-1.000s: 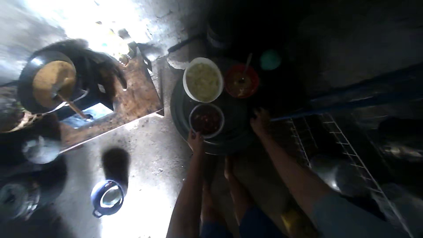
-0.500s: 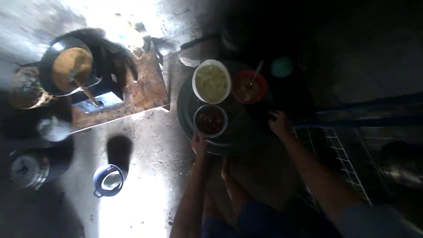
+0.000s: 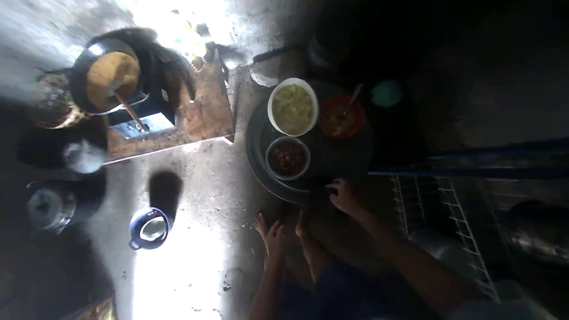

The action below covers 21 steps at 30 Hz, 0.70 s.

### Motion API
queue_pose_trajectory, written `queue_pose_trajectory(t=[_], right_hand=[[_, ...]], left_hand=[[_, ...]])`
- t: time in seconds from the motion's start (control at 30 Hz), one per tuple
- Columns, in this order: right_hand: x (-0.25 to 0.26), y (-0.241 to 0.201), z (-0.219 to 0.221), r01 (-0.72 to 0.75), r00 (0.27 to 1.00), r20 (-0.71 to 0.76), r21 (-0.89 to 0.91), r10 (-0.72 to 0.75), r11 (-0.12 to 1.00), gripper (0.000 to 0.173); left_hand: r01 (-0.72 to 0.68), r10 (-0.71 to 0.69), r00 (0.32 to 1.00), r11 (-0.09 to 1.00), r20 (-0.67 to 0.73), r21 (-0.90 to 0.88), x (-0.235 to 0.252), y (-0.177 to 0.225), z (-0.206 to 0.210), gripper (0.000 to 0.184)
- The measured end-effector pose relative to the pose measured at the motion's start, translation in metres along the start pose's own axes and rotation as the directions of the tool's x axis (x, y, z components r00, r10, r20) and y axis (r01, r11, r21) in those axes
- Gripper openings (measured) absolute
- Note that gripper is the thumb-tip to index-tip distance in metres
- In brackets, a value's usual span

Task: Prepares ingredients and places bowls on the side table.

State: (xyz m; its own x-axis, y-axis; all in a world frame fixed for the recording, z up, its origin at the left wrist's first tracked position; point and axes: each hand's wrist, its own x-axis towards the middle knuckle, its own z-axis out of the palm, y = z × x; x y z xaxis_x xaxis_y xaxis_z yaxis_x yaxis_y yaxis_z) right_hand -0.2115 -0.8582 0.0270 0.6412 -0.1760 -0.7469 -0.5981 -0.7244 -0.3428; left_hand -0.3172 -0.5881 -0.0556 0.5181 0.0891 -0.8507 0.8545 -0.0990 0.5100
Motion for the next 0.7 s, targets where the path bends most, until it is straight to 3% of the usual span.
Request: queue_pose_trajectory(t=[0.07,0.17,0.23,0.3,0.37,0.47,0.6,0.7], right_hand=[[0.023,0.014,-0.004,0.024,0.993,-0.117,-0.044,-0.029,0.999,0.044],[0.054,0.042,0.028,0.145,0.989,-0.024,0.015,-0.145,0.989,0.075],[0.059,0.037,0.015,0.169,0.986,-0.029,0.14,-0.166,0.976,0.058],[0.06,0.023,-0.035,0.127,0.982,-0.17,0.267,-0.084,0.955,0.042],[0.084,0.019,-0.092,0.126,0.925,-0.38,0.318,0.004,0.94,0.039],[0.151,0.027,-0.163,0.149,0.84,-0.539,0.349,0.068,0.925,0.044],[0.213,0.014,-0.205,0.208,0.879,-0.473,0.499,0.063,0.841,0.073],[0.213,0.002,-0.207,0.293,0.912,-0.409,0.579,-0.041,0.761,0.051]], left_hand=[[0.012,-0.012,1.0,1.0,-0.015,-0.017,0.003,-0.001,0.0,0.039],[-0.016,0.016,1.0,1.0,0.002,0.001,0.006,0.001,0.008,0.039],[-0.069,0.069,0.997,0.998,0.021,0.011,0.006,0.009,0.013,0.04],[-0.101,0.1,0.994,0.995,0.038,0.021,-0.003,0.014,0.017,0.04],[-0.105,0.104,0.993,0.994,0.048,0.029,-0.009,0.019,0.02,0.039],[-0.096,0.094,0.993,0.995,0.071,0.024,-0.013,0.029,0.03,0.04],[-0.129,0.137,0.983,0.989,0.122,-0.076,-0.013,0.054,0.058,0.04],[-0.14,0.156,0.969,0.986,0.193,-0.095,-0.016,0.101,0.093,0.04]])
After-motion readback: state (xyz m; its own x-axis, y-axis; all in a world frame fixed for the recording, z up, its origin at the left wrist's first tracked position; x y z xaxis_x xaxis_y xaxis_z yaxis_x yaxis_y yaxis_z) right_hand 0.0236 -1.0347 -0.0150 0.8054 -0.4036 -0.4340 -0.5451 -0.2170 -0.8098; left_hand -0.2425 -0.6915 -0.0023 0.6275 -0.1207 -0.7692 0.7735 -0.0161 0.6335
